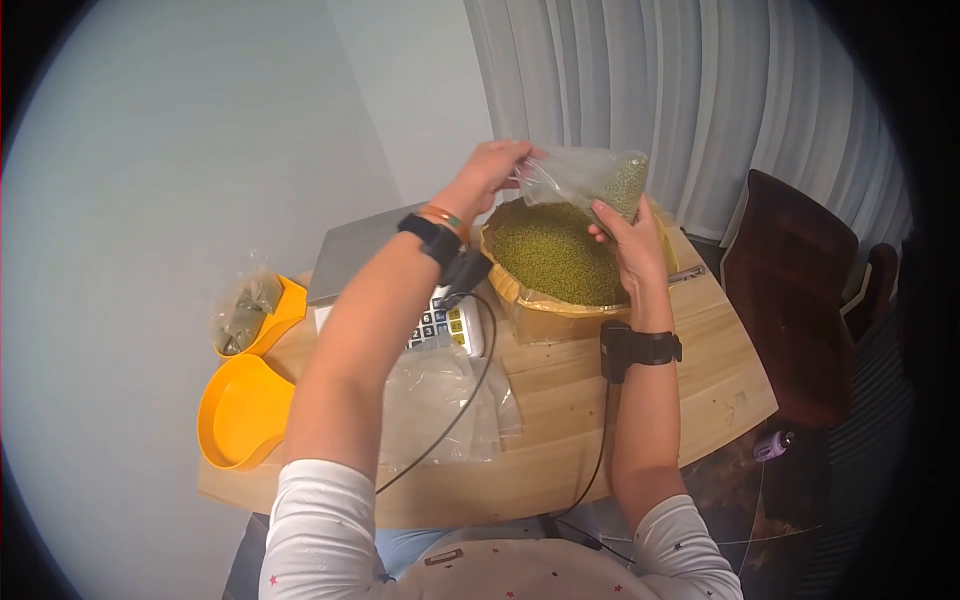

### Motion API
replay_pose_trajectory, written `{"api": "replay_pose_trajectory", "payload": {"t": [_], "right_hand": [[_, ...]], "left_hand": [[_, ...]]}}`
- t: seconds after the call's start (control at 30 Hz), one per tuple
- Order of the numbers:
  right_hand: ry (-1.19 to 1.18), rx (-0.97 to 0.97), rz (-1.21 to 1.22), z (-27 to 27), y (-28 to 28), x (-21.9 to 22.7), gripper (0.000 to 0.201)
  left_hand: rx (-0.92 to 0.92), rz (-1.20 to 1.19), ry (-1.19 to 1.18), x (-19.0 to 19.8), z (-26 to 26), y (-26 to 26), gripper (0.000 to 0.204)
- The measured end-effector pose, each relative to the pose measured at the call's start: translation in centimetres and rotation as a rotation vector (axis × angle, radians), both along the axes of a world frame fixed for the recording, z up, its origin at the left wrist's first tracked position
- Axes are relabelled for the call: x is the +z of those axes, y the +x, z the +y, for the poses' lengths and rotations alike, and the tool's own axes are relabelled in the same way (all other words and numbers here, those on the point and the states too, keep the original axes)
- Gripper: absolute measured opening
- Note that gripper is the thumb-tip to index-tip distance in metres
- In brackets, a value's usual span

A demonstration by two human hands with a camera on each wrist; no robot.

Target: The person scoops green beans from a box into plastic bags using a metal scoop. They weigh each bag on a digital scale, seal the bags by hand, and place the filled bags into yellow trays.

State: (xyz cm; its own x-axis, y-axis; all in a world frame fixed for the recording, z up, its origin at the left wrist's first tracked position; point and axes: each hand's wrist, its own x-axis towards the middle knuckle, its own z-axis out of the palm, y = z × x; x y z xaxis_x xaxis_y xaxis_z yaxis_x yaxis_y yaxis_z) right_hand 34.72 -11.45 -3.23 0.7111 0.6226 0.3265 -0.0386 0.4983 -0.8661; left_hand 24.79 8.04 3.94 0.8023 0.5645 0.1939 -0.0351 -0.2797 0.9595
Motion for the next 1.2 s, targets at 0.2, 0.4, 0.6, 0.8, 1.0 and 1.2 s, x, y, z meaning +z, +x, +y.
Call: {"api": "replay_pose_trajectory", "payload": {"t": [0.2,0.4,0.6,0.8,1.0,1.2], "right_hand": [[-0.152,-0.216,-0.126,-0.3,1.8,-0.7,0.039],[-0.139,-0.385,-0.334,0.8,4.0,-2.9,0.054],[-0.245,-0.506,-0.535,-0.9,3.6,-1.5,0.047],[-0.451,-0.43,-0.478,-3.8,1.0,2.0,0.03],[-0.362,-0.622,-0.767,-3.2,2.9,0.0,0.031],[-0.297,-0.681,-0.708,-4.7,1.4,1.9,0.03]], "left_hand": [[-0.005,-0.048,-0.409,-5.5,0.7,5.8,0.025],[-0.006,-0.016,-0.476,-7.5,0.3,7.6,0.028],[-0.052,0.019,-0.534,-8.8,0.0,8.1,0.028],[-0.14,0.161,-0.535,-10.4,-1.2,7.6,0.027],[-0.141,0.196,-0.542,-11.1,-2.7,6.3,0.025],[-0.128,0.181,-0.593,-11.8,-3.2,5.3,0.025]]}}
